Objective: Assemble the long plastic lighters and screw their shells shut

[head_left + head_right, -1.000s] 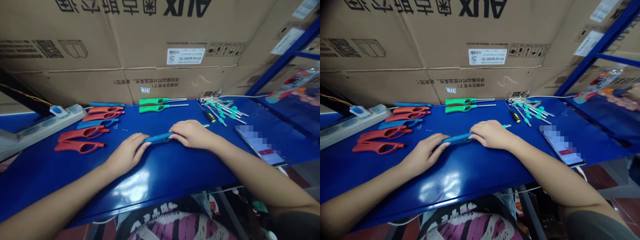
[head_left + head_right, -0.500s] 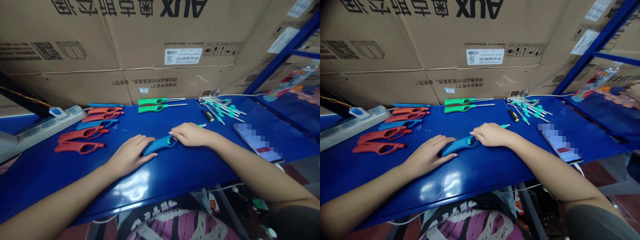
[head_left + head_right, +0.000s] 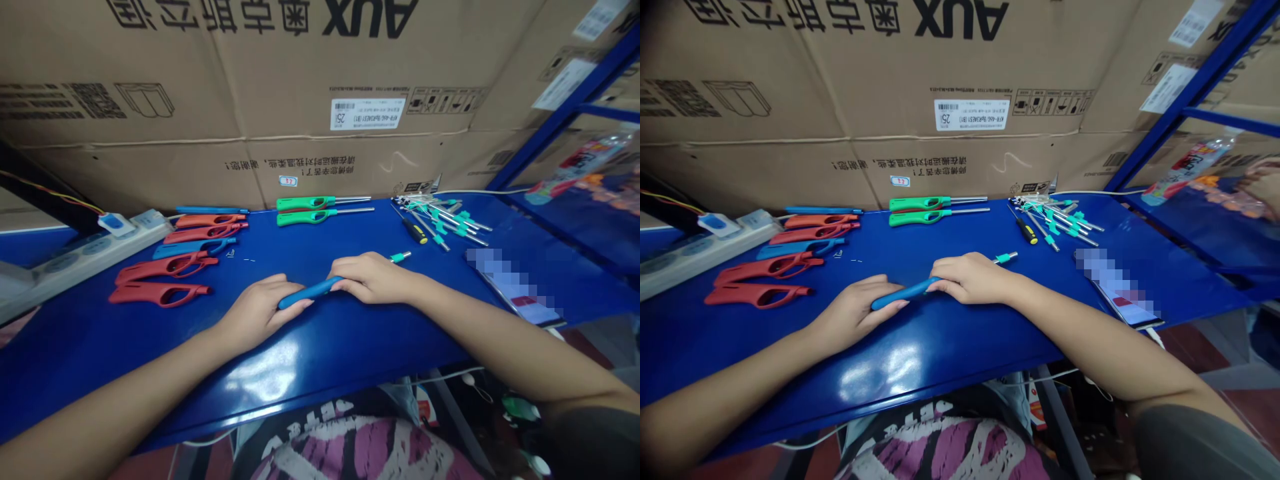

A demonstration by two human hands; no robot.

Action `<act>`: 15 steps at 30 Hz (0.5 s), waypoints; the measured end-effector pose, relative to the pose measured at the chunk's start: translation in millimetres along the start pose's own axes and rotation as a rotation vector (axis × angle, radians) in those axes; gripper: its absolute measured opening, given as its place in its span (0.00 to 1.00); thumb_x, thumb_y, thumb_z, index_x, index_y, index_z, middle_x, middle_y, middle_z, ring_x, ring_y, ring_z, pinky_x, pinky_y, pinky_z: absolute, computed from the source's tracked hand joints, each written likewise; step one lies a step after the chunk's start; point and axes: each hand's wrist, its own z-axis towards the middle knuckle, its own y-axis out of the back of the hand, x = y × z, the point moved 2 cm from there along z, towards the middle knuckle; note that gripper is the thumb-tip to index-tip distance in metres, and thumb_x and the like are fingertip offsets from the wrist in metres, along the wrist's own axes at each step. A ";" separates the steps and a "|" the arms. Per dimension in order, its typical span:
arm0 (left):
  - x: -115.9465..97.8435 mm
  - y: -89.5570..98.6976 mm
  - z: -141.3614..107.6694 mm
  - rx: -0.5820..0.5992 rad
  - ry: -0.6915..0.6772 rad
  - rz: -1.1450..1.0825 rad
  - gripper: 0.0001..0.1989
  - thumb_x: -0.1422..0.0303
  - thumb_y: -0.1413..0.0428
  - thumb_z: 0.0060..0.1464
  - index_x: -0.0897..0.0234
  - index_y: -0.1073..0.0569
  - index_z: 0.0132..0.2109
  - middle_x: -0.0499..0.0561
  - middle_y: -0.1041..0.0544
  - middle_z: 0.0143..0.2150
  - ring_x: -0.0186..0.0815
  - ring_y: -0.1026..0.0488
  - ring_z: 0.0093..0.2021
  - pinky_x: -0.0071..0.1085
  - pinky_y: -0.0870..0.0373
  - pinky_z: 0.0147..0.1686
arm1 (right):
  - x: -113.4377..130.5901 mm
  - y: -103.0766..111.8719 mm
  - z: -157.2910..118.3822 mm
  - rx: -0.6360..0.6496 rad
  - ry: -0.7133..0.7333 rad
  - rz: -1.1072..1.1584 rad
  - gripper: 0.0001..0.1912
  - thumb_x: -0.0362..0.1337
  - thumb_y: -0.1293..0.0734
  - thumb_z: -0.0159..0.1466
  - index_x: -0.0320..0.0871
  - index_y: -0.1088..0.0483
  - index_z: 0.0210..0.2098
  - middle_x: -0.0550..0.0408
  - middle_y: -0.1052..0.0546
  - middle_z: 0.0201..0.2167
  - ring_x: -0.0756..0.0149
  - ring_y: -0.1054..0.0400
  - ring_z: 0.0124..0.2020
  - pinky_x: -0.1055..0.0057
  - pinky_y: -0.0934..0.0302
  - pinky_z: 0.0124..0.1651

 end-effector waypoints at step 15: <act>-0.6 11.2 3.8 0.043 -0.022 0.235 0.19 0.56 0.52 0.69 0.64 0.25 0.53 0.54 0.21 0.43 0.41 0.26 0.42 0.36 0.29 0.43 | -2.3 7.6 -4.1 0.092 -0.054 -0.229 0.10 0.34 0.38 0.70 0.42 0.26 0.46 0.51 0.20 0.42 0.62 0.27 0.38 0.68 0.44 0.35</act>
